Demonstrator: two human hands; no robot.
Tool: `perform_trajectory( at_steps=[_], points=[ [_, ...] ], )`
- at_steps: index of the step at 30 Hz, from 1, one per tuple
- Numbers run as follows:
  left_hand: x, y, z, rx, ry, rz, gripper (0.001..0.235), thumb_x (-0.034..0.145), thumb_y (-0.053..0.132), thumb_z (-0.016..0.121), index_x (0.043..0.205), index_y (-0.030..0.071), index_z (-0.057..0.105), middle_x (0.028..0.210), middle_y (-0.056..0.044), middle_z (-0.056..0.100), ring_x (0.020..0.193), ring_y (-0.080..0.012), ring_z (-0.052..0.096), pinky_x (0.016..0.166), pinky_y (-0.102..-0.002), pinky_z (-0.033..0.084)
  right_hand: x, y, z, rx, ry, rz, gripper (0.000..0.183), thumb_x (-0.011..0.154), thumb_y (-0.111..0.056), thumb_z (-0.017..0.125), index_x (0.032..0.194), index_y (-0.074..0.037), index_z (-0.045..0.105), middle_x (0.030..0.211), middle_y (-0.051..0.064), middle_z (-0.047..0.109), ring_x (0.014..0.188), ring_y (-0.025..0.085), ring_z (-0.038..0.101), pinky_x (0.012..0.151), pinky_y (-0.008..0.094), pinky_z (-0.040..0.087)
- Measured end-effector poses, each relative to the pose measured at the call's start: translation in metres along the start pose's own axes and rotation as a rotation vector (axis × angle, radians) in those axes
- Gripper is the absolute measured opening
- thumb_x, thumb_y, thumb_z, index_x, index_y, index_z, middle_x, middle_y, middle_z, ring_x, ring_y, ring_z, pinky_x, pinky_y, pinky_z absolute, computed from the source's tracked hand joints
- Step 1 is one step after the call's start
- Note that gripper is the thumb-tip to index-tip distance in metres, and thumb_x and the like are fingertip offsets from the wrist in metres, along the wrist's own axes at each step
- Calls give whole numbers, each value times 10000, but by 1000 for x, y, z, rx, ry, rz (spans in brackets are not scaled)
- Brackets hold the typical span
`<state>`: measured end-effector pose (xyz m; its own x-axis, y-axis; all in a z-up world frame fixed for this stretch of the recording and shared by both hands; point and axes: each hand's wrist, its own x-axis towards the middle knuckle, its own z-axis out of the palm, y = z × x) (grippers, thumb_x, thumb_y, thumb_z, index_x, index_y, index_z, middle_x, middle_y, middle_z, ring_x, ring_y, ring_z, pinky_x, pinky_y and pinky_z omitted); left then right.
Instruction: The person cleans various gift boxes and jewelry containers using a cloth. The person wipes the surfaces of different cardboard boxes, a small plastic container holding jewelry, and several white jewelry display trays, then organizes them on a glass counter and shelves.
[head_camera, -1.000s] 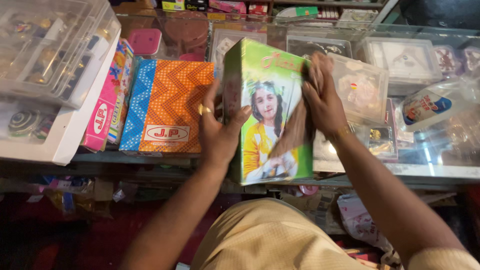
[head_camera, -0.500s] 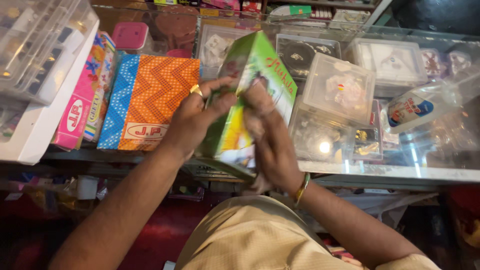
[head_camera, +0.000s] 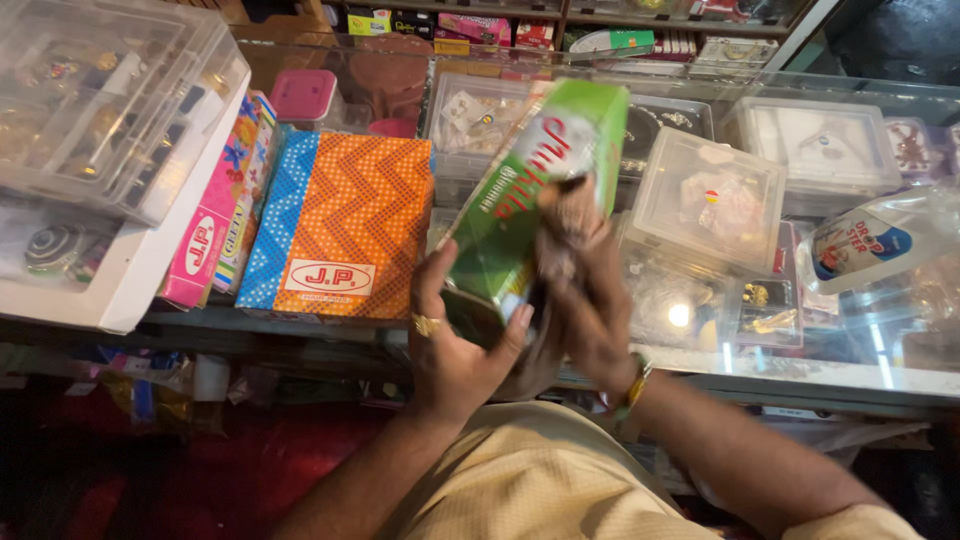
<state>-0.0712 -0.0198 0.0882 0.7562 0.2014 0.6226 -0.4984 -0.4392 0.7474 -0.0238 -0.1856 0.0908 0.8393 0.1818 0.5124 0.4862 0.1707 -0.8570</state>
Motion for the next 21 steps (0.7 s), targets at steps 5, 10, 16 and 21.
perform_trajectory(
  at_steps=[5, 10, 16, 21],
  points=[
    [-3, 9, -9, 50, -172, 239, 823, 806, 141, 878, 1479, 88, 406, 1429, -229, 525, 1312, -398, 577, 1143, -455, 501, 126, -20, -57, -576, 21, -25, 375, 932, -45, 550, 1279, -95, 686, 1487, 162, 585, 1319, 271, 640, 1143, 395, 520],
    [6, 9, -8, 71, -112, 271, 859, 750, 113, 882, 1449, 70, 385, 1408, -256, 515, 1295, -448, 557, 1116, -504, 481, 86, -50, -7, -822, -492, -198, 394, 839, -131, 638, 1225, -60, 677, 1360, 169, 614, 1232, 352, 610, 993, 433, 511],
    [-1, 1, -10, 17, -130, 308, 823, 744, 104, 902, 1398, 106, 403, 1365, -235, 537, 1256, -437, 578, 1073, -517, 502, 96, -41, -34, -816, -476, -187, 430, 786, -77, 542, 1188, -71, 694, 1228, 105, 701, 1151, 307, 647, 1044, 454, 500],
    [-4, 1, -8, 10, -117, 301, 789, 784, 84, 875, 1419, 113, 408, 1360, -209, 548, 1235, -407, 600, 1065, -485, 533, 146, -14, -82, -1017, -105, -182, 182, 903, -21, 566, 1020, -39, 705, 1072, 155, 705, 1068, 362, 642, 1023, 487, 411]
  ],
)
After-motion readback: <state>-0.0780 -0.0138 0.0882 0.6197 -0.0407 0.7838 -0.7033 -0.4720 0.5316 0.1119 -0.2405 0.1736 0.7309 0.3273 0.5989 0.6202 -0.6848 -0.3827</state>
